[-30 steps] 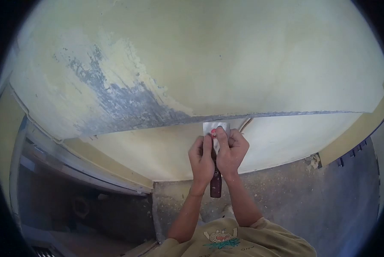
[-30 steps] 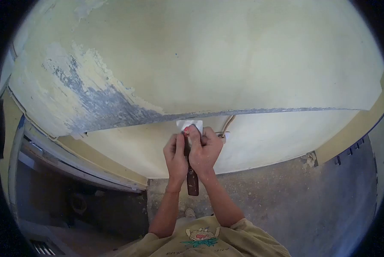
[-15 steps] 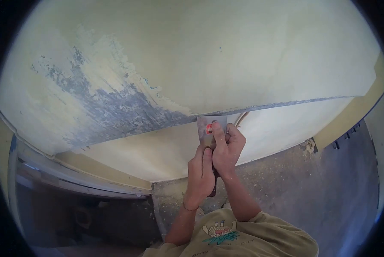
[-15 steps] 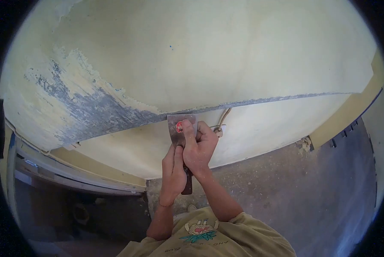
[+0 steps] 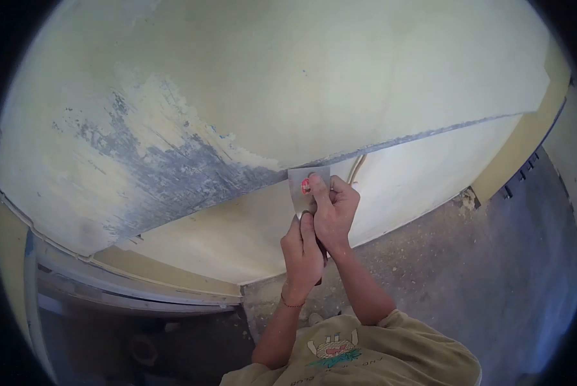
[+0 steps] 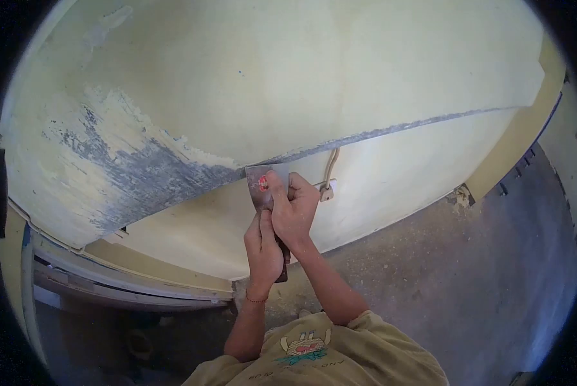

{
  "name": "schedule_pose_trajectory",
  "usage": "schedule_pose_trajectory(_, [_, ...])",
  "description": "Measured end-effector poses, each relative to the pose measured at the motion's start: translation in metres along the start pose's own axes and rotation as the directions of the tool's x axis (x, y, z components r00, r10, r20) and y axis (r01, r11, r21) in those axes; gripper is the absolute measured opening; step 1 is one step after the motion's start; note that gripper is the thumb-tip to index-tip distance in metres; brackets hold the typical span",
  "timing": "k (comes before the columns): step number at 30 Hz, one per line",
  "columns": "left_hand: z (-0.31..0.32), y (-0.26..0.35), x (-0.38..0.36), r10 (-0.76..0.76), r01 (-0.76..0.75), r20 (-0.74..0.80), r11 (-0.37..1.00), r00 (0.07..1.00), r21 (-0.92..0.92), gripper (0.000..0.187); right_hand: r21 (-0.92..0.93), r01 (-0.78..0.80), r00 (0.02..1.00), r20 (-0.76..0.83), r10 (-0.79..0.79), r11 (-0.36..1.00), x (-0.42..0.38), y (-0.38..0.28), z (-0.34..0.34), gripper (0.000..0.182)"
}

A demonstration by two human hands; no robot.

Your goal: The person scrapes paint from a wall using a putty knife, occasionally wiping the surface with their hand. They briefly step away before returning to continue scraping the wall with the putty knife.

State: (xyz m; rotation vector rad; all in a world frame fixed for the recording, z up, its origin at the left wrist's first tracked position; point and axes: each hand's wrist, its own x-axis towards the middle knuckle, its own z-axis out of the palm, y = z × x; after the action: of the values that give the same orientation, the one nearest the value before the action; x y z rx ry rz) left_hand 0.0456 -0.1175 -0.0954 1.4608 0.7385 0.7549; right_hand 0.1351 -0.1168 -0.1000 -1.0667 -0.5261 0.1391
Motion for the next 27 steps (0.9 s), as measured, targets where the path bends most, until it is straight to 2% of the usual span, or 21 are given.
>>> schedule_pose_trajectory(1, [0.000, 0.000, 0.003, 0.013, -0.013, 0.007, 1.000, 1.000, 0.008, 0.031, 0.030, -0.011, 1.000, 0.000, 0.011, 0.999, 0.001, -0.002, 0.003, 0.032])
schedule_pose_trajectory(3, [0.002, -0.009, 0.015, 0.311, -0.305, -0.029, 0.943, 0.950, 0.137, 0.034, 0.041, 0.006, 1.000, 0.008, -0.006, 0.999, 0.007, -0.014, 0.008, 0.033])
schedule_pose_trajectory(6, [0.006, -0.019, 0.015, 0.355, -0.352, -0.033, 0.932, 0.934, 0.086, 0.036, 0.016, 0.003, 1.000, 0.020, -0.004, 1.000, 0.005, -0.017, 0.005, 0.034])
schedule_pose_trajectory(7, [0.004, -0.023, 0.010, 0.356, -0.353, -0.024, 0.931, 0.934, 0.094, 0.036, 0.001, -0.005, 1.000, 0.012, 0.005, 1.000, 0.002, -0.013, 0.004, 0.034])
schedule_pose_trajectory(8, [0.000, -0.027, 0.004, 0.287, -0.287, 0.011, 0.958, 0.958, 0.014, 0.034, 0.011, -0.001, 1.000, 0.002, 0.001, 1.000, 0.003, -0.007, 0.003, 0.034])
schedule_pose_trajectory(9, [-0.004, -0.028, -0.001, 0.219, -0.216, 0.048, 0.974, 0.974, -0.066, 0.032, -0.057, 0.002, 1.000, 0.013, -0.001, 0.998, 0.005, -0.002, 0.002, 0.033])
schedule_pose_trajectory(10, [-0.006, -0.029, -0.008, 0.227, -0.224, 0.050, 0.973, 0.973, -0.061, 0.032, -0.126, 0.004, 1.000, 0.027, -0.001, 0.992, 0.005, 0.002, 0.001, 0.033])
schedule_pose_trajectory(11, [-0.006, -0.022, -0.016, 0.131, -0.114, 0.108, 0.982, 0.986, -0.151, 0.030, -0.116, 0.012, 1.000, 0.025, -0.009, 0.993, 0.005, -0.004, 0.004, 0.033])
schedule_pose_trajectory(12, [-0.006, -0.018, -0.021, 0.037, 0.005, 0.174, 0.973, 0.984, -0.233, 0.029, -0.024, -0.050, 0.998, 0.032, 0.050, 0.998, 0.004, -0.013, 0.006, 0.032])
schedule_pose_trajectory(13, [-0.006, -0.019, -0.025, 0.045, -0.003, 0.176, 0.973, 0.983, -0.232, 0.029, 0.062, -0.113, 0.993, 0.045, 0.110, 0.992, 0.003, -0.019, 0.006, 0.031])
schedule_pose_trajectory(14, [-0.006, -0.020, -0.030, 0.073, -0.032, 0.176, 0.974, 0.982, -0.224, 0.027, 0.063, -0.107, 0.994, 0.043, 0.105, 0.992, 0.001, -0.012, 0.004, 0.031])
schedule_pose_trajectory(16, [-0.008, -0.021, -0.032, 0.102, -0.063, 0.179, 0.975, 0.978, -0.212, 0.025, -0.104, -0.052, 0.998, 0.024, 0.055, 0.993, -0.003, 0.010, 0.002, 0.039])
schedule_pose_trajectory(17, [-0.010, -0.023, -0.029, 0.127, -0.102, 0.160, 0.983, 0.979, -0.154, 0.024, -0.099, -0.049, 0.998, 0.021, 0.051, 0.994, -0.003, 0.003, 0.007, 0.039])
schedule_pose_trajectory(19, [-0.012, -0.021, -0.024, 0.152, -0.140, 0.142, 0.986, 0.978, -0.093, 0.024, 0.052, 0.025, 1.000, -0.017, -0.024, 0.998, -0.001, -0.016, 0.020, 0.036])
schedule_pose_trajectory(21, [-0.010, -0.012, -0.018, 0.261, -0.249, 0.143, 0.964, 0.955, -0.092, 0.023, 0.037, -0.016, 1.000, -0.002, 0.016, 0.999, 0.004, -0.016, 0.018, 0.035])
schedule_pose_trajectory(24, [-0.015, -0.015, -0.033, 0.154, -0.135, 0.154, 0.983, 0.976, -0.128, 0.023, 0.011, -0.054, 0.998, 0.014, 0.053, 0.999, -0.006, -0.002, 0.012, 0.033])
schedule_pose_trajectory(27, [-0.012, -0.023, -0.020, 0.212, -0.199, 0.135, 0.975, 0.968, -0.102, 0.024, 0.065, -0.080, 0.996, 0.040, 0.077, 0.995, -0.002, -0.004, 0.013, 0.033])
